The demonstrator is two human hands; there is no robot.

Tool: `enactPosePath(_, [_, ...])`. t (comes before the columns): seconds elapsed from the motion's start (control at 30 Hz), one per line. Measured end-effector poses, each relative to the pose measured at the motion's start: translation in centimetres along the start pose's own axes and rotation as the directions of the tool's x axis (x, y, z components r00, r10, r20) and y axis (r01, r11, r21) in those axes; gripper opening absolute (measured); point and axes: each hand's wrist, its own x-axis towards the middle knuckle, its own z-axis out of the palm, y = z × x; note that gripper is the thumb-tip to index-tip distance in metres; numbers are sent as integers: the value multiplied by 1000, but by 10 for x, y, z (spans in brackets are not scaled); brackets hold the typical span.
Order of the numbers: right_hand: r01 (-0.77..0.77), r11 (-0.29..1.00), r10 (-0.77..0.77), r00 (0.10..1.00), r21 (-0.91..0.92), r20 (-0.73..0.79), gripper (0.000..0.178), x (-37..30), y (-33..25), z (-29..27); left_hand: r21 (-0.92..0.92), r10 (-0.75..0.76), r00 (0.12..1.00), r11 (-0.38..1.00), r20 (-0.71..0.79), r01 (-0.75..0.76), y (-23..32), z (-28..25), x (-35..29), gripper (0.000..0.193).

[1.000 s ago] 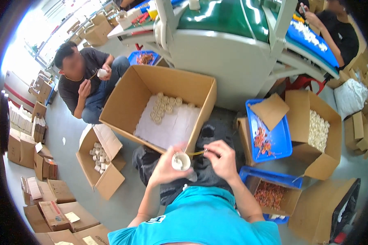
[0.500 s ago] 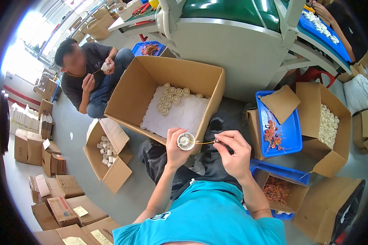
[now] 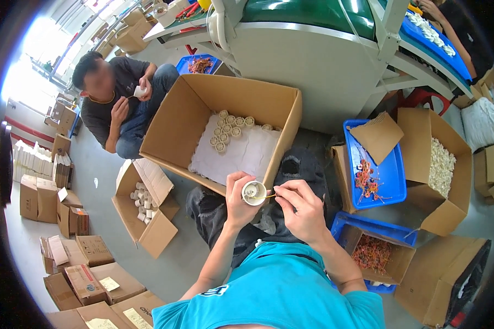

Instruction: The person packages and organizes small white electronic components into cardboard boxes by hand.

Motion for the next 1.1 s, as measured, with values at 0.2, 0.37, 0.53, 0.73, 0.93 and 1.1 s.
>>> enactPosePath(0.2, [6, 1000, -6, 999, -3, 32, 19, 3, -1, 6, 51, 59, 996, 997, 73, -63, 0, 1, 0, 53])
enactPosePath(0.37, [66, 993, -61, 997, -99, 49, 23, 8, 4, 16, 70, 150, 981, 985, 127, -160, 10, 6, 8, 51])
enactPosePath(0.53, [-41, 998, 47, 988, -41, 148, 19, 10, 10, 19, -4, 156, 973, 988, 169, -157, 5, 9, 4, 46])
enactPosePath(0.73, [-101, 986, 117, 987, -136, 115, 19, 6, 4, 17, -134, 101, 984, 988, 150, -81, 8, 13, 2, 50])
enactPosePath(0.93, [-140, 984, 159, 970, -113, 181, 17, 7, 0, 11, -167, 67, 981, 985, 181, -36, 9, 13, 0, 48])
enactPosePath(1.1, [-127, 986, 143, 978, -111, 150, 14, 7, 1, 13, -172, 69, 979, 985, 192, -36, 14, 11, 4, 46])
